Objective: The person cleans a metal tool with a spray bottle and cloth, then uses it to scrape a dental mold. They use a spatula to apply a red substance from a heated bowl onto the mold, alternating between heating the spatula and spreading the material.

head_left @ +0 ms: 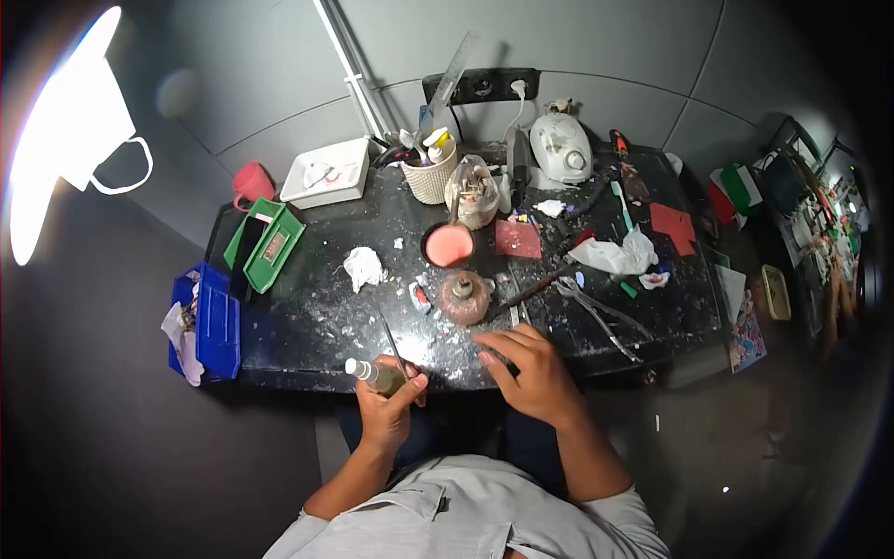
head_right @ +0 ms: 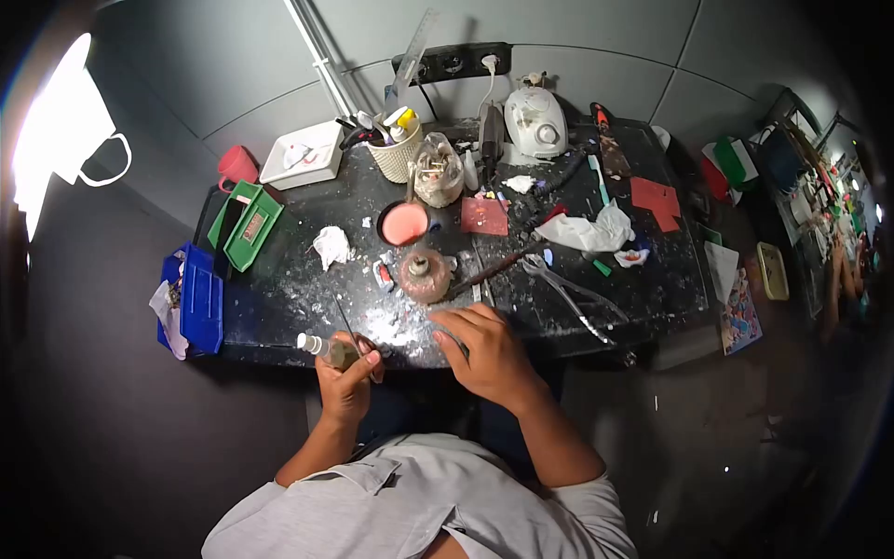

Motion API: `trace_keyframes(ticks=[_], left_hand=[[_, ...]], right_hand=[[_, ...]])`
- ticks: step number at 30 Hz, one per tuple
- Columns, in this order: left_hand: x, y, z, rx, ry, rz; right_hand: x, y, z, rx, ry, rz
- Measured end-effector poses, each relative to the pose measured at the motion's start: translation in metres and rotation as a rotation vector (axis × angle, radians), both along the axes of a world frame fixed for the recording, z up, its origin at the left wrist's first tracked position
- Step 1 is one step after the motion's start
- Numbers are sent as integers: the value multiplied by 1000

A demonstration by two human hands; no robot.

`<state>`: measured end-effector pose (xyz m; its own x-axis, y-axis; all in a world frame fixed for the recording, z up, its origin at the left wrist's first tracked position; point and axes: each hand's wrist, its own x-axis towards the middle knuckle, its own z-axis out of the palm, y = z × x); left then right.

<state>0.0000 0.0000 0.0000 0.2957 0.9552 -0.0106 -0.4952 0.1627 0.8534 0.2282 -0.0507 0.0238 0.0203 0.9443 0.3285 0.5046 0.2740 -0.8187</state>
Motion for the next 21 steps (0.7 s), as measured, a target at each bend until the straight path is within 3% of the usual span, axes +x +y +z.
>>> trace_keyframes(ticks=[2,3,7,11,15,18,21], left_hand=[[-2,2,3,43,112,58],[-13,-11,14,-79,239,69],[5,35,7,-10,280,84],[6,35,11,-31,142,13],[9,25,16,58,160,-51],[8,13,13,191,190,-176],[6,-2,16,117,186,-371]], right_hand=[[-1,18,3,155,-275,-87],[-14,8,-1,30,-207,-63],[11,49,3,25,-187,31],[11,41,17,-67,-236,142],[-5,28,38,22,-161,180],[-19,15,48,187,1,69],[-33,-10,57,299,106,-118]])
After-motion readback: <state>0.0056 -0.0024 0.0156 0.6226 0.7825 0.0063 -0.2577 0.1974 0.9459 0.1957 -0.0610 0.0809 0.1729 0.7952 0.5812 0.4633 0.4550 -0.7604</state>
